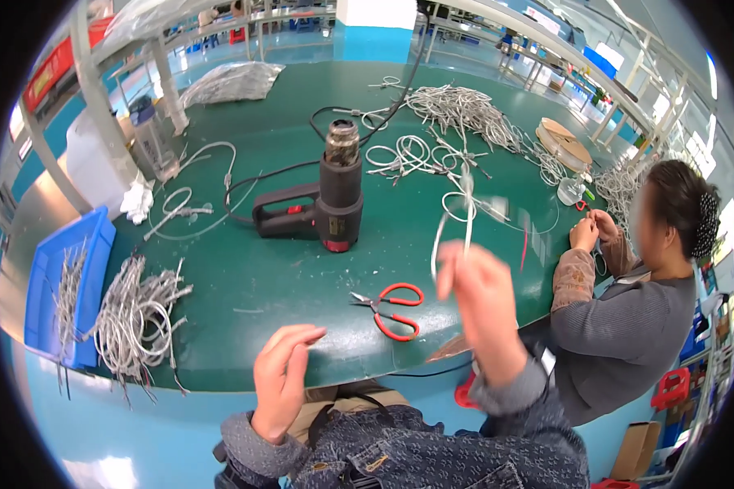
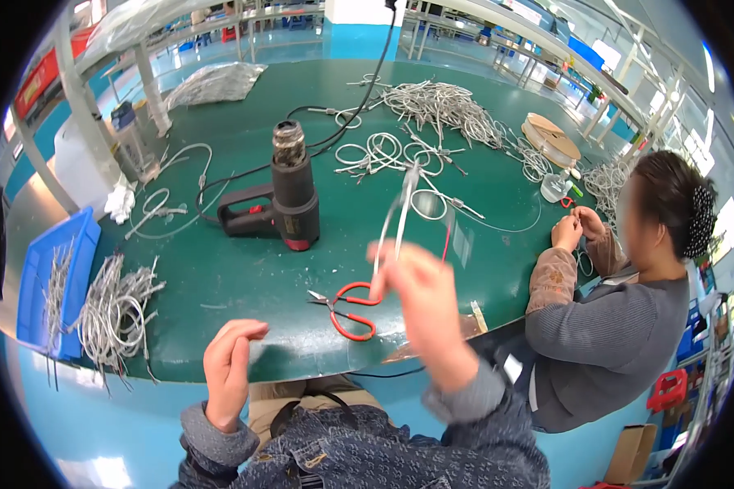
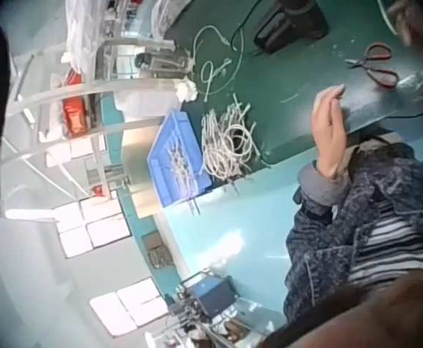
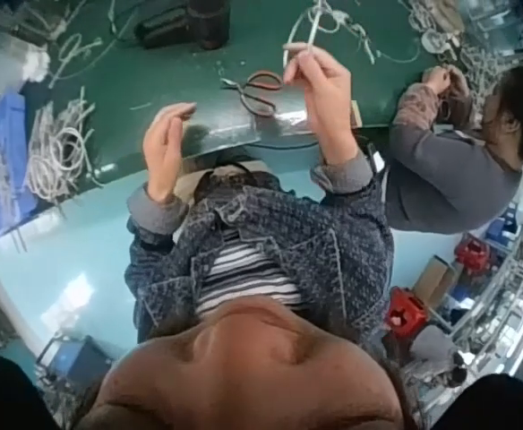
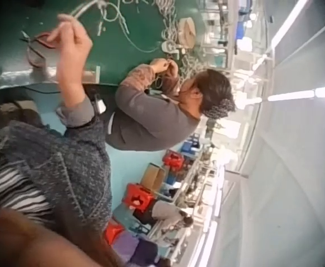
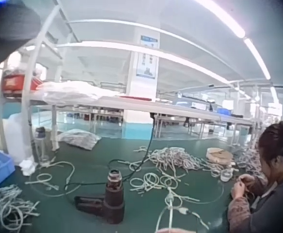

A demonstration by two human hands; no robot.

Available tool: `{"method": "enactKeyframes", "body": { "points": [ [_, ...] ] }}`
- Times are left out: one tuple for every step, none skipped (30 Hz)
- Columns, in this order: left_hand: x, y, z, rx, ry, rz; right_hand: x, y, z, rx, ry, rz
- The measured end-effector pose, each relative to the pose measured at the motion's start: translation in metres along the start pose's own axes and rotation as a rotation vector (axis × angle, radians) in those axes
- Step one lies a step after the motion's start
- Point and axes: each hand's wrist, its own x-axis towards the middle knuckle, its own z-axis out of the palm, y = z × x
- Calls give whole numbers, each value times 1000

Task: Manual assembly of electrical wiring components involving cutting and heat-shrinking tubing.

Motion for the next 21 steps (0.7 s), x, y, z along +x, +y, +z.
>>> {"method": "enactKeyframes", "body": {
  "points": [
    [6, 6, 3, -30, -65, 15, -33, 3, 10, -90, -33, -6],
    [13, 7, 8, -151, -114, -57, -59, 8, 18, -177, -70, -10],
    [18, 8, 12, -273, -168, -126, -79, 13, 22, -314, -146, -72],
    [25, 8, 16, -275, -158, -145, -92, 17, 27, -447, -228, -134],
    [31, 4, 19, -547, -253, -340, -100, 28, 33, -441, -240, -117],
    [35, 6, 18, -818, -347, -522, -106, 38, 39, -525, -330, -243],
    [33, 10, 17, -815, -337, -530, -112, 45, 43, -604, -420, -370],
    [33, 11, 16, -800, -355, -499, -118, 50, 45, -593, -424, -369],
    [32, 12, 14, -783, -373, -470, -124, 55, 47, -655, -472, -364],
    [29, 12, 11, -765, -391, -442, -131, 58, 50, -716, -519, -361],
    [28, 13, 7, -758, -381, -441, -132, 61, 51, -782, -568, -364],
    [26, 13, 2, -713, -393, -408, -131, 62, 52, -773, -574, -369],
    [24, 13, -3, -668, -405, -375, -129, 62, 52, -723, -606, -369],
    [23, 14, -6, -623, -419, -342, -127, 62, 52, -673, -636, -367],
    [21, 17, -8, -617, -415, -341, -124, 62, 51, -625, -665, -365],
    [17, 22, -11, -586, -392, -325, -118, 59, 51, -614, -670, -371],
    [14, 28, -13, -555, -371, -308, -110, 51, 51, -574, -613, -388],
    [10, 31, -16, -527, -351, -293, -102, 43, 53, -535, -554, -401],
    [6, 34, -18, -518, -346, -303, -95, 35, 54, -493, -496, -409],
    [3, 36, -20, -506, -349, -297, -87, 26, 58, -481, -499, -404],
    [3, 39, -21, -499, -361, -285, -78, 14, 60, -453, -410, -312]
  ]
}}
